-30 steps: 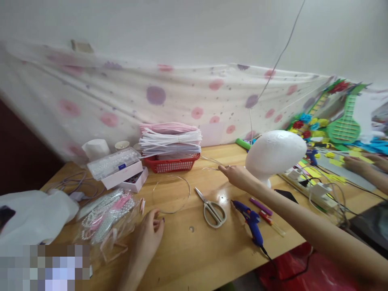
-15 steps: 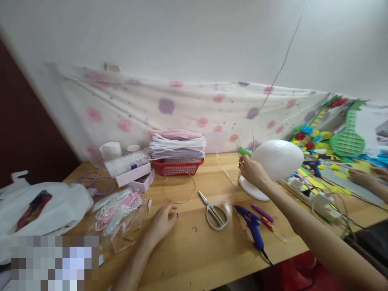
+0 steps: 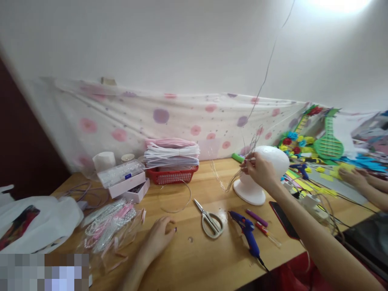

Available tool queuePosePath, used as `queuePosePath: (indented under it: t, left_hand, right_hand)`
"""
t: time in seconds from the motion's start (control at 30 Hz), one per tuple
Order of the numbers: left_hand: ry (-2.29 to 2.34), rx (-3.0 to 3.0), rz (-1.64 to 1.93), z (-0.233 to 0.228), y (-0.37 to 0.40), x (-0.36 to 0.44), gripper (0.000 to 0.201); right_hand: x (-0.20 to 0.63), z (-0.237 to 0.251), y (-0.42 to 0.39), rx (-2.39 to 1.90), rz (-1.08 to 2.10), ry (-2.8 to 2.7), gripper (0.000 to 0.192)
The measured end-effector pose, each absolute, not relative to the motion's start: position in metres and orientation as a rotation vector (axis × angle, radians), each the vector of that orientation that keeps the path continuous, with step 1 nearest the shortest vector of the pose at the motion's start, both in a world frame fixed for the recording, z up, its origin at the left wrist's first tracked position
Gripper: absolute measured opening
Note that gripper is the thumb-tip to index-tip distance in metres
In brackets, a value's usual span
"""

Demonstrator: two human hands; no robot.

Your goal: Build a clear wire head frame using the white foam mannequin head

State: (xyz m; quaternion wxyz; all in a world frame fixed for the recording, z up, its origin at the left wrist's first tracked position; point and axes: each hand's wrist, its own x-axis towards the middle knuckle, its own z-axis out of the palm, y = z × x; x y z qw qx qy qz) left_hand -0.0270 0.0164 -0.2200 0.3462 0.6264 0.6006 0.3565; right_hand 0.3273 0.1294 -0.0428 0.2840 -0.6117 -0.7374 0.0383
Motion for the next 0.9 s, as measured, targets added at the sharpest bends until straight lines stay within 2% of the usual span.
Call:
queuePosePath:
  t: [0.13, 0.23, 0.3, 0.37, 0.67, 0.77, 0.9]
  left_hand:
    - [1.421, 1.534, 0.946, -0.212, 0.016, -0.01, 0.015]
    - [1.302, 1.445, 1.002, -0.201, 0.017, 0.005, 0.014]
    - [1.231, 1.35, 1.068, -0.193, 0.021, 0.013, 0.027]
    - [1.17, 1.225, 1.15, -0.184, 0.027, 0.018, 0.044]
    - [0.863, 0.893, 1.514, -0.129, 0.016, 0.006, 0.075]
    - [0.825, 0.872, 1.571, -0.119, -0.001, -0.002, 0.075]
    - [0.833, 0.868, 1.57, -0.115, -0.015, -0.008, 0.065]
  right_hand:
    - [0.336, -0.021, 0.091, -1.493, 0.228, -1.746, 0.017]
    - [0.338, -0.007, 0.062, -1.336, 0.494, -1.58, 0.039]
    - [0.339, -0.001, 0.048, -1.299, 0.616, -1.542, 0.051]
    - [0.341, 0.0, 0.04, -1.279, 0.693, -1.544, 0.055]
    - [0.351, -0.028, 0.056, -1.241, 1.045, -1.618, 0.052]
    - [0.341, -0.031, 0.06, -1.253, 1.087, -1.612, 0.052]
    - [0.329, -0.035, 0.071, -1.274, 1.123, -1.684, 0.049]
